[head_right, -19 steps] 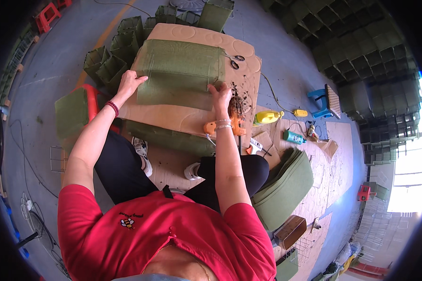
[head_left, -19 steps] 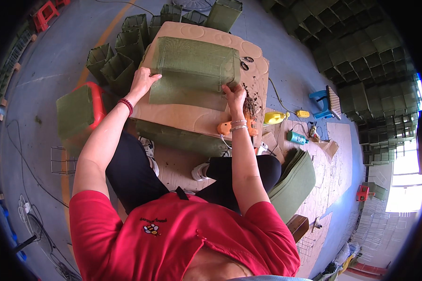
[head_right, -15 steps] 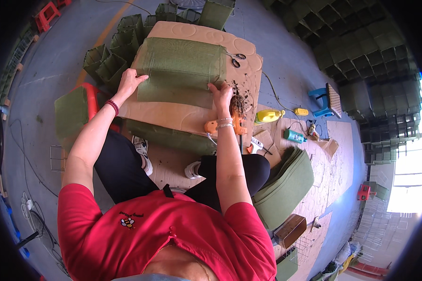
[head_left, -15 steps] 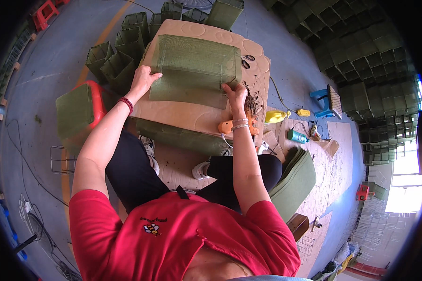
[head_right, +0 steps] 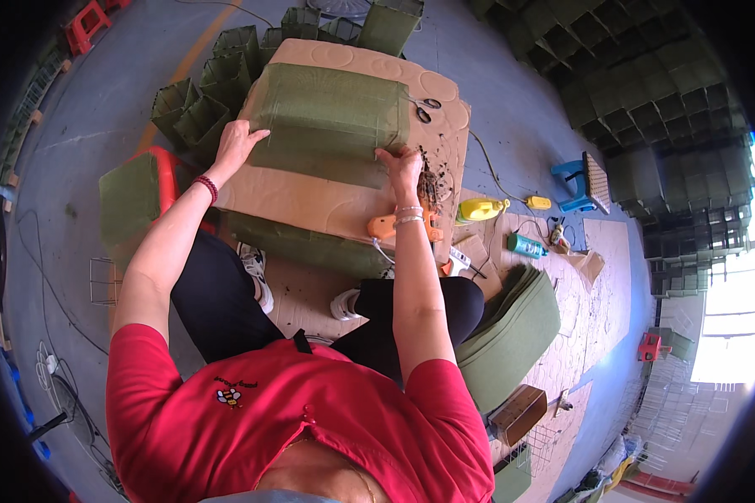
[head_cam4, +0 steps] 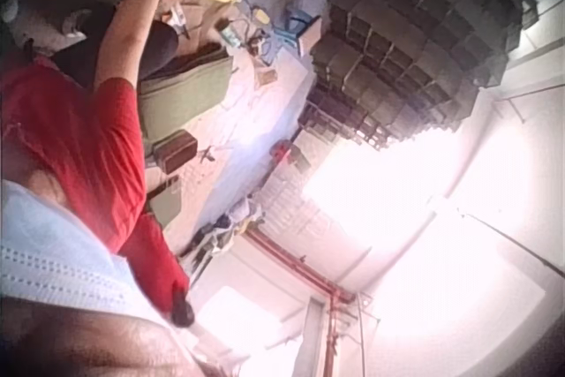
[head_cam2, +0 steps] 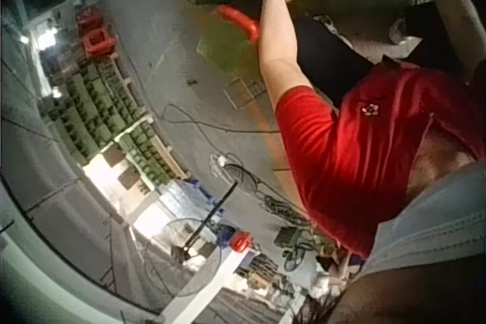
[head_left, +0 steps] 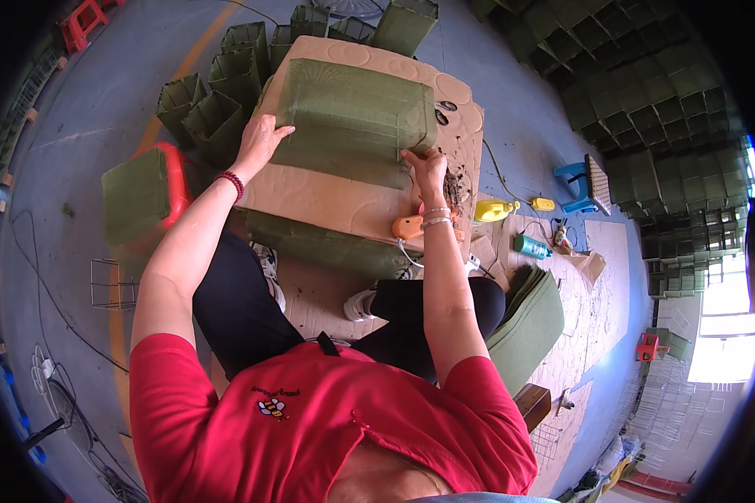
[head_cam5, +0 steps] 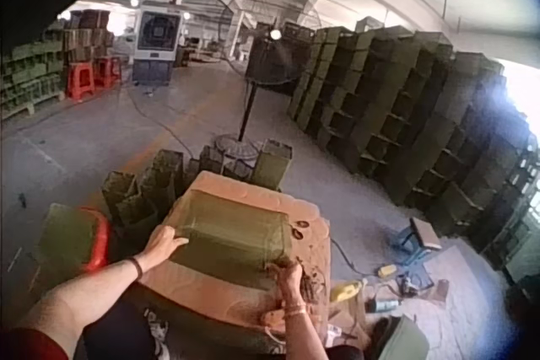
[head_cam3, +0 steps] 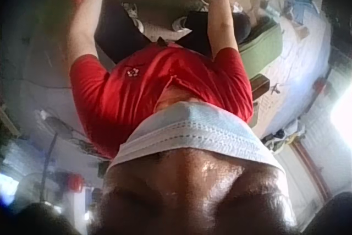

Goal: Gluing green fabric lining onto a wire frame for a storage bin.

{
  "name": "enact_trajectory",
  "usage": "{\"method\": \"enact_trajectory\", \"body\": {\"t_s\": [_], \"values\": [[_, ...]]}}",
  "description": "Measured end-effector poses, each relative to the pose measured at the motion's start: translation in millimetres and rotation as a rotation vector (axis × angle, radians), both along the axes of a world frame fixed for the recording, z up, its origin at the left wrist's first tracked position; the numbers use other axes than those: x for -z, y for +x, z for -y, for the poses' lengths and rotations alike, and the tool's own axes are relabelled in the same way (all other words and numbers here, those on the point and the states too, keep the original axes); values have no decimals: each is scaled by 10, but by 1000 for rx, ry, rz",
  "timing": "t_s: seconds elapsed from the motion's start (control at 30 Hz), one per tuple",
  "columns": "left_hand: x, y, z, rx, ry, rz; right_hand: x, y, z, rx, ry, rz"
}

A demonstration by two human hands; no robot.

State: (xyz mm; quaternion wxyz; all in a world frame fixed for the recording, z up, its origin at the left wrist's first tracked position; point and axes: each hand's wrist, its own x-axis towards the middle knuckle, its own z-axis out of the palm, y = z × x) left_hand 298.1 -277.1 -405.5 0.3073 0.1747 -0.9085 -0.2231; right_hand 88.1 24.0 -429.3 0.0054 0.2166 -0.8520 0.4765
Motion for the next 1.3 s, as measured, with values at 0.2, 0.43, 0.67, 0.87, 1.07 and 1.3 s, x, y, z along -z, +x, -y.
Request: {"method": "enact_trajectory", "body": {"t_s": [0.2, 0.43, 0.67, 0.87, 1.07, 1.3], "values": [[-459, 103, 91, 63, 336, -29, -887, 120, 44, -234, -165, 310], [-494, -65, 192, 77, 647, 2, -919, -12, 151, -249, -213, 499], [-544, -73, 129, 138, 793, -113, -951, -255, 255, -279, -171, 514], [-686, -80, 200, 204, 848, 55, -799, -395, 145, -293, -144, 673], [-524, 33, 157, 38, 410, 37, -946, -126, 202, -165, 163, -80], [-771, 322, -333, 402, -742, 3, -1145, 412, 169, -319, 287, -931]]}}
